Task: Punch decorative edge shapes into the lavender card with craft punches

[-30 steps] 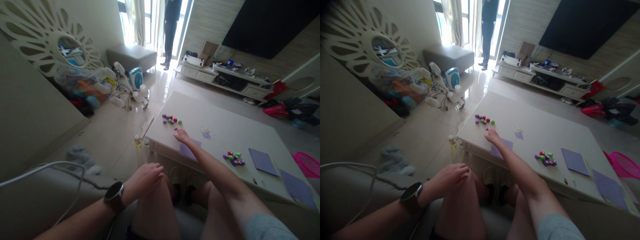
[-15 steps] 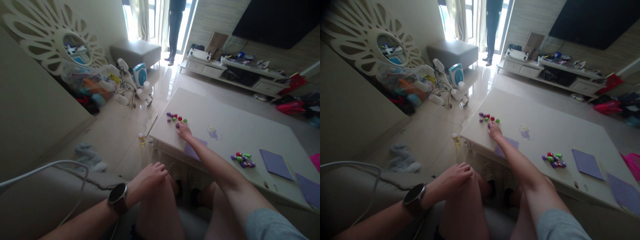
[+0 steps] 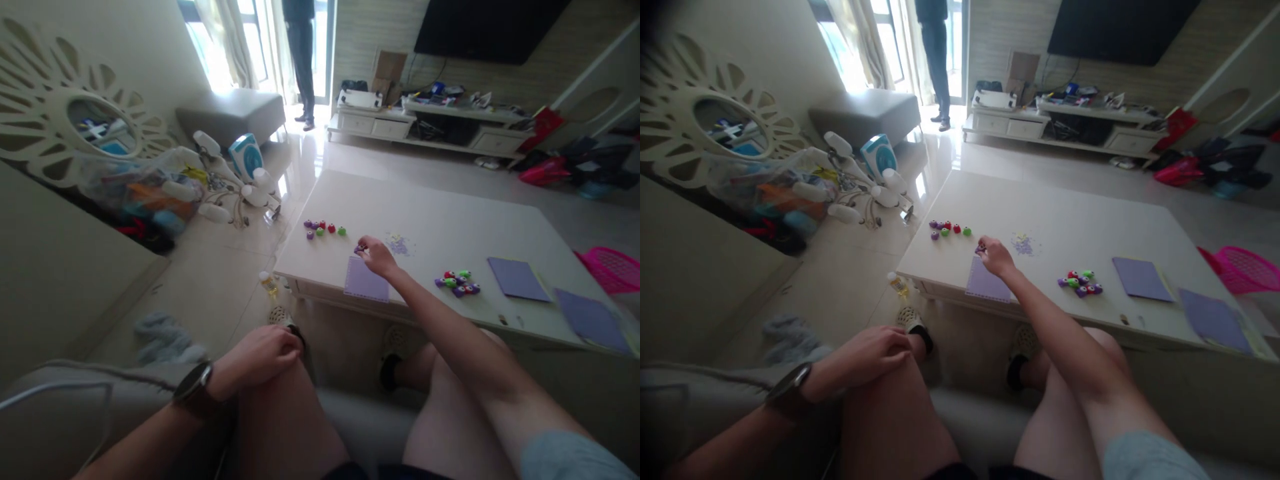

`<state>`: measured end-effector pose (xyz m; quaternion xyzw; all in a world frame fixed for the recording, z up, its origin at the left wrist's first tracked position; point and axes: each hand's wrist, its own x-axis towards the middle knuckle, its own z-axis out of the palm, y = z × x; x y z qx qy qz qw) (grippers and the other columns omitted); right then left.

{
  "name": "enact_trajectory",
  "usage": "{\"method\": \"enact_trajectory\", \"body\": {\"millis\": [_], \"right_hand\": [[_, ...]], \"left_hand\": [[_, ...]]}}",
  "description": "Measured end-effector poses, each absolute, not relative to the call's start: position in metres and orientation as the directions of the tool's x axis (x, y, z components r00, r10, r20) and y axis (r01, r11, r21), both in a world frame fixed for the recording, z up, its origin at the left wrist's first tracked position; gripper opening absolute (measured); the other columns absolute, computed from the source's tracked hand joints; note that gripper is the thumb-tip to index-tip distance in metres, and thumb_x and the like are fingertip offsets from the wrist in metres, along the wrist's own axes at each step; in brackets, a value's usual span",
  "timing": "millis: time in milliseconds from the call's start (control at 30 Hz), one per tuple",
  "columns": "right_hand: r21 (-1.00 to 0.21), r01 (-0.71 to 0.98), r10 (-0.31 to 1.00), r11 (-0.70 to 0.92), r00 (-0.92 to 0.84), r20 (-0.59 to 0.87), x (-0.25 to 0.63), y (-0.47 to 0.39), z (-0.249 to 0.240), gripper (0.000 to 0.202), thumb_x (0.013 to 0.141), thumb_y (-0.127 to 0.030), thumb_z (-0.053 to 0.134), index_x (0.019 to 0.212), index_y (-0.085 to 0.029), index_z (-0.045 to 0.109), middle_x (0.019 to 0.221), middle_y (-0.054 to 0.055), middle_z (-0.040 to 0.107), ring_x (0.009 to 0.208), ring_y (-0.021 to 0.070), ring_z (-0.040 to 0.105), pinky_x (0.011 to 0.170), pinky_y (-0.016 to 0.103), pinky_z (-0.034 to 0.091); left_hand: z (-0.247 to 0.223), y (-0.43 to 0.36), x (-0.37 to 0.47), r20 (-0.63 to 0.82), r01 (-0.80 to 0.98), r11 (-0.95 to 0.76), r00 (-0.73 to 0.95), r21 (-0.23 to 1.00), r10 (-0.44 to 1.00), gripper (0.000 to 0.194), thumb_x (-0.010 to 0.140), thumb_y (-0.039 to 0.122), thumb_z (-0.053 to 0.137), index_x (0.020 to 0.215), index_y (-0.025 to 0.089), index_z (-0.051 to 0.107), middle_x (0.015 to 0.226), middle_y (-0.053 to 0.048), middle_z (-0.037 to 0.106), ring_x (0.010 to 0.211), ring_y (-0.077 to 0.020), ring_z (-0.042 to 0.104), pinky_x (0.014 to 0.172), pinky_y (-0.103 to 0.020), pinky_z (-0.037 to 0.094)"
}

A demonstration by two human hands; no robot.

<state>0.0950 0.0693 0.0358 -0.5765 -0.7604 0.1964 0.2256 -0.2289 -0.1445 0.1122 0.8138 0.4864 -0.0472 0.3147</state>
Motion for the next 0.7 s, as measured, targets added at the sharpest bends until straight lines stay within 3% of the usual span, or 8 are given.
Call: {"method": "enact_trajectory", "body": {"millis": [133, 267, 333, 400, 500, 600, 700], "right_hand": [[-0.749, 0.657, 0.985, 0.087, 0.057, 0.164, 0.173, 0.053, 0.046, 0.016, 0.088, -0.022, 0.068, 0.103, -0.019, 0.063, 0.103, 0.011, 0.075, 0.094, 0.0225, 0.069, 0.085, 0.035, 0.055], [-0.841, 0.539, 0.957, 0.051, 0.214, 0.195, 0.218, 0.041, 0.044, 0.018, 0.087, -0.029, 0.069, 0.101, -0.019, 0.062, 0.101, 0.011, 0.075, 0.093, 0.0239, 0.069, 0.083, 0.037, 0.057], [-0.855, 0.511, 0.951, 0.090, 0.210, 0.225, 0.225, 0.042, 0.042, 0.020, 0.086, -0.029, 0.069, 0.103, -0.020, 0.063, 0.100, 0.010, 0.075, 0.093, 0.0242, 0.069, 0.083, 0.038, 0.057], [-0.846, 0.521, 0.956, 0.111, 0.178, 0.234, 0.226, 0.044, 0.040, 0.019, 0.086, -0.027, 0.068, 0.104, -0.021, 0.064, 0.099, 0.008, 0.075, 0.092, 0.0238, 0.070, 0.083, 0.038, 0.058], [-0.778, 0.614, 0.972, 0.132, 0.073, 0.223, 0.224, 0.047, 0.038, 0.015, 0.086, -0.020, 0.069, 0.100, -0.021, 0.065, 0.100, 0.008, 0.075, 0.091, 0.0230, 0.070, 0.086, 0.038, 0.057], [-0.667, 0.720, 0.976, 0.192, -0.070, 0.206, 0.225, 0.047, 0.035, 0.015, 0.087, -0.014, 0.070, 0.100, -0.021, 0.067, 0.104, 0.008, 0.075, 0.096, 0.0229, 0.070, 0.091, 0.037, 0.055], [-0.584, 0.785, 0.979, 0.206, -0.165, 0.124, 0.228, 0.044, 0.034, 0.014, 0.090, -0.013, 0.070, 0.100, -0.022, 0.069, 0.106, 0.008, 0.075, 0.099, 0.0231, 0.070, 0.092, 0.035, 0.053]], "left_hand": [[0.115, -0.137, -0.233, -0.507, 0.887, -0.236, 0.426, 0.396, 0.749, 0.029, 0.095, 0.034, 0.053, 0.097, 0.026, 0.081, 0.103, -0.006, 0.081, 0.098, -0.0236, 0.074, 0.090, -0.029, 0.053], [0.113, -0.136, -0.205, -0.503, 0.955, -0.189, 0.281, 0.228, 0.817, 0.033, 0.097, 0.028, 0.049, 0.111, 0.022, 0.079, 0.114, -0.011, 0.079, 0.108, -0.0279, 0.074, 0.097, -0.037, 0.055], [0.110, -0.129, -0.169, -0.489, 0.967, -0.173, 0.245, 0.189, 0.837, 0.035, 0.098, 0.028, 0.051, 0.122, 0.021, 0.075, 0.125, -0.013, 0.077, 0.116, -0.0304, 0.073, 0.102, -0.041, 0.054], [0.108, -0.113, -0.121, -0.468, 0.948, -0.187, 0.291, 0.256, 0.835, 0.036, 0.099, 0.031, 0.055, 0.131, 0.023, 0.071, 0.132, -0.012, 0.075, 0.122, -0.0299, 0.071, 0.104, -0.040, 0.054], [0.104, -0.073, -0.047, -0.306, 0.900, -0.245, 0.362, 0.359, 0.881, 0.029, 0.101, 0.034, 0.055, 0.123, 0.025, 0.072, 0.124, -0.009, 0.078, 0.112, -0.0265, 0.074, 0.098, -0.036, 0.055], [0.093, -0.027, 0.005, -0.157, 0.898, -0.214, 0.292, 0.385, 0.943, 0.027, 0.101, 0.030, 0.055, 0.122, 0.022, 0.071, 0.119, -0.009, 0.079, 0.111, -0.0255, 0.073, 0.097, -0.035, 0.055], [0.068, 0.009, 0.025, -0.148, 0.843, -0.221, 0.330, 0.490, 0.932, 0.023, 0.098, 0.026, 0.059, 0.116, 0.022, 0.073, 0.113, -0.007, 0.079, 0.107, -0.0232, 0.072, 0.095, -0.034, 0.055]]}}
